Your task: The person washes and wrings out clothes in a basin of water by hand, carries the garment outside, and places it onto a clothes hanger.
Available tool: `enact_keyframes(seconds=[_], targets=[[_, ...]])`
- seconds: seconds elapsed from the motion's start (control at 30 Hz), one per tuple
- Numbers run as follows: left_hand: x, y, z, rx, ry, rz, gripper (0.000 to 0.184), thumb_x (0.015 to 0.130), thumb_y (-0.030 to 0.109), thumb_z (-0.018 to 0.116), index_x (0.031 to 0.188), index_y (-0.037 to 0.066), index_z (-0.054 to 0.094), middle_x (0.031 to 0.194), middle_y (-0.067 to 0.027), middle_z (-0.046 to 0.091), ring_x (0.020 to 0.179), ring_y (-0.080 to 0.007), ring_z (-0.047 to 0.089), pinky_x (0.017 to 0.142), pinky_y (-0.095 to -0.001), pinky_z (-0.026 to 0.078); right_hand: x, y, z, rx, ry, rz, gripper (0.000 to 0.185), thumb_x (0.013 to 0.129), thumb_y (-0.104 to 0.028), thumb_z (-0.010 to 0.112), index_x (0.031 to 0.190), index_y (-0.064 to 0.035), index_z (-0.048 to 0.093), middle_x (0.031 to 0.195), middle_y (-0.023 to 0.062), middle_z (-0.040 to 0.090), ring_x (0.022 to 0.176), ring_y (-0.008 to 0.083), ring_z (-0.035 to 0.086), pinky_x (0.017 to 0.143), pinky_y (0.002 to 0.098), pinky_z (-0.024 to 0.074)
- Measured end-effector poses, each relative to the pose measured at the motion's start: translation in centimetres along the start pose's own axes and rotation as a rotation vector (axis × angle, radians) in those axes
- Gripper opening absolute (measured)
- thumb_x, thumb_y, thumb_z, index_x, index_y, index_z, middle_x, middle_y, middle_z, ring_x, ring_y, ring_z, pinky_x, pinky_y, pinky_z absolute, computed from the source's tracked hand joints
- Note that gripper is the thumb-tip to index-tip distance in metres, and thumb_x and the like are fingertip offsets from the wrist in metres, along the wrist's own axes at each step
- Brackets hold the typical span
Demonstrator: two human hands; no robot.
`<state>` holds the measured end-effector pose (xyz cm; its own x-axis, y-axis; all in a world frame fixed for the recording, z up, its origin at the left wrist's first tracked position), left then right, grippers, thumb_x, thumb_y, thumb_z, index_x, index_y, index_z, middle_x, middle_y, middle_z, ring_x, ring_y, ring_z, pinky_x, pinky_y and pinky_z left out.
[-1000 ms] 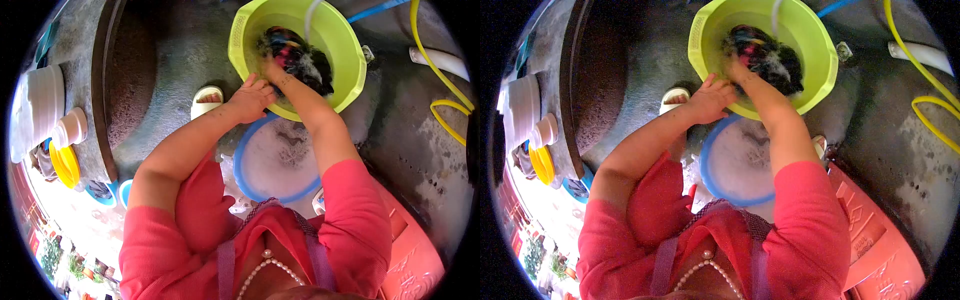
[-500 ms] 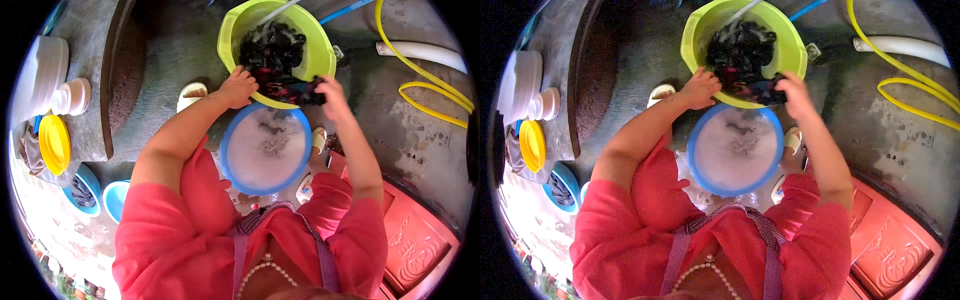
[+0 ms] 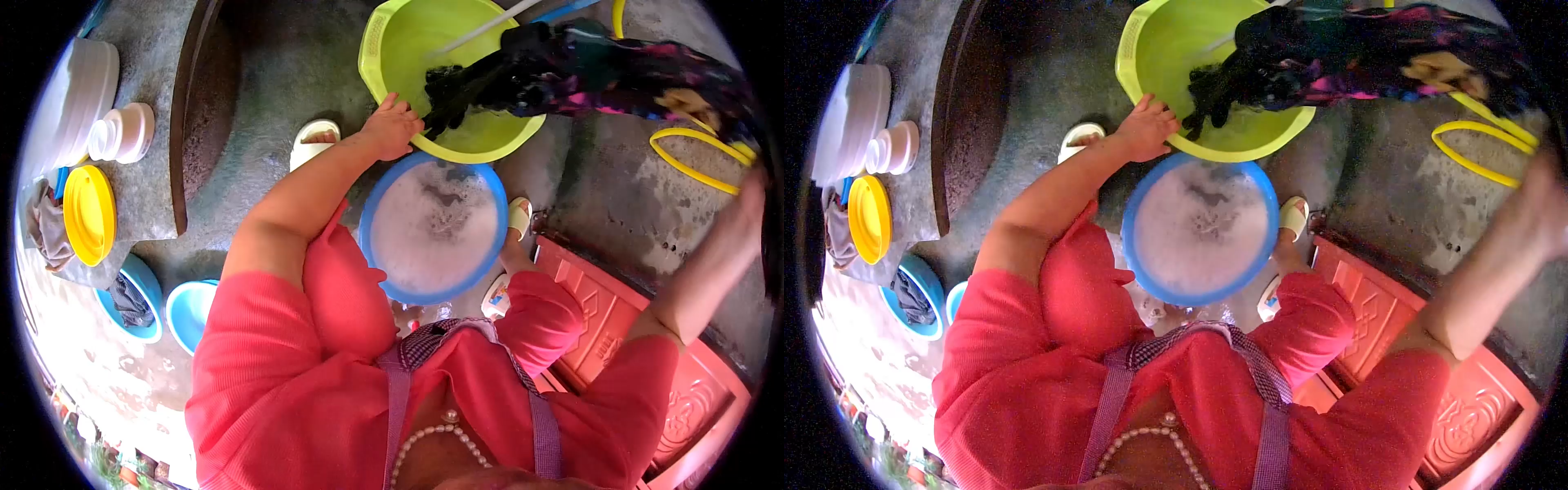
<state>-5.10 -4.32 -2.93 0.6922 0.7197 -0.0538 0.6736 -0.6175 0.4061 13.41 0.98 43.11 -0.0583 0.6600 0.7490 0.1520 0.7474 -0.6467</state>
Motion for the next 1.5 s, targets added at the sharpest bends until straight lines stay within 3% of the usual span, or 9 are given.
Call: enact_keyframes(seconds=[0.17,0.3,0.6,0.77,0.9,1.1,1.23,1.37,1.5], targets=[[0.1,0.0,-0.5,-0.004,-0.033,-0.011,0.046,0.073,0.03,0.069,0.115,0.013,0.057,0.115,-0.0013,0.053,0.117,-0.023,0.04,0.11,-0.0463,0.015,-9.0,15.3,-3.7,-1.6,-0.382,-0.242,0.041,0.064,0.013,0.056,0.101,-0.0033,0.065,0.11,0.0191,0.057,0.105,0.0299,0.055,0.094,0.0353,0.0417],[0.1,-0.2,-0.8,-0.047,-0.002,0.008,0.046,0.071,0.028,0.07,0.112,0.012,0.057,0.114,-0.0027,0.053,0.117,-0.0241,0.041,0.109,-0.0476,0.018,-22.1,33.4,-2.2,-0.647,-0.268,0.884,0.052,0.076,-0.008,0.056,0.126,-0.0102,0.041,0.119,0.0144,0.052,0.105,0.0294,0.052,0.091,0.0383,0.0407],[0.5,-0.1,-0.3,-0.103,-0.027,0.005,0.052,0.067,0.026,0.073,0.113,0.01,0.055,0.117,-0.0047,0.052,0.121,-0.0262,0.04,0.109,-0.0505,0.019,-33.5,40.6,0.8,-1.168,-1.489,0.621,0.057,0.089,-0.048,0.045,0.141,-0.0336,0.029,0.152,0.0133,0.005,0.136,0.0428,0.011,0.105,0.0614,0.0191],[0.7,-0.1,-1.1,-0.096,-0.09,-0.032,0.044,0.072,0.025,0.07,0.112,0.012,0.057,0.117,-0.0037,0.052,0.121,-0.0246,0.039,0.11,-0.0489,0.015,-30.8,43.4,1.3,-1.483,-1.39,0.789,0.056,0.089,-0.053,0.043,0.141,-0.0333,0.03,0.15,0.0099,0.012,0.134,0.0372,0.018,0.102,0.0595,0.0263],[0.9,0.3,-1.1,-0.076,-0.087,-0.046,0.042,0.072,0.025,0.069,0.11,0.013,0.057,0.117,-0.0031,0.052,0.12,-0.0234,0.04,0.111,-0.0488,0.015,-36.8,44.6,3.8,-1.139,-0.247,1.467,0.056,0.09,-0.05,0.043,0.141,-0.0307,0.031,0.149,0.0125,0.015,0.134,0.0377,0.017,0.1,0.0596,0.0274],[0.4,-0.2,-0.7,-0.104,-0.014,0.012,0.049,0.066,0.027,0.073,0.111,0.012,0.056,0.116,-0.0036,0.052,0.119,-0.0248,0.042,0.108,-0.0512,0.019,-42.4,50.1,-3.9,-1.405,-1.199,0.864,0.087,0.083,-0.067,0.041,0.144,-0.0096,0.02,0.139,0.0288,0.029,0.127,0.0407,0.033,0.105,0.0523,0.0253],[0.2,0.0,-0.5,-0.075,-0.057,0.012,0.049,0.068,0.028,0.072,0.111,0.012,0.056,0.117,-0.0038,0.052,0.12,-0.0246,0.041,0.109,-0.0515,0.018,-39.9,46.2,-2.3,-1.275,-0.556,1.121,0.074,0.083,-0.054,0.054,0.136,-0.0061,0.035,0.14,0.0221,0.03,0.122,0.0429,0.036,0.099,0.0578,0.0289],[0.4,-0.1,-0.4,-0.079,-0.081,-0.006,0.048,0.07,0.029,0.072,0.112,0.012,0.056,0.116,-0.004,0.052,0.12,-0.0241,0.04,0.109,-0.0517,0.018,-38.7,39.7,0.4,-1.179,-1.284,1.21,0.046,0.081,-0.03,0.063,0.12,-0.0055,0.056,0.139,0.0167,0.035,0.119,0.0366,0.042,0.094,0.0464,0.0393],[0.5,0.2,-1.0,-0.023,-0.108,-0.018,0.05,0.07,0.03,0.072,0.113,0.012,0.055,0.113,-0.004,0.052,0.119,-0.024,0.04,0.108,-0.0518,0.018,-34.4,33.5,-1.6,-0.729,-1.191,1.261,0.051,0.076,-0.021,0.068,0.12,-0.0003,0.053,0.121,0.0182,0.054,0.107,0.0299,0.054,0.091,0.0352,0.0425]])
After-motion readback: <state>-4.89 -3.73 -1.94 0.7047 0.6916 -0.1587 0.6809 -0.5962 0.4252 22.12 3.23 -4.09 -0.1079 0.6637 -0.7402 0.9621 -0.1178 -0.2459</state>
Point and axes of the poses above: each hand's wrist, its own x-axis towards the middle knuckle, its own z-axis out of the palm, y = z × x, the point moved 1 cm from there along x, towards the middle knuckle
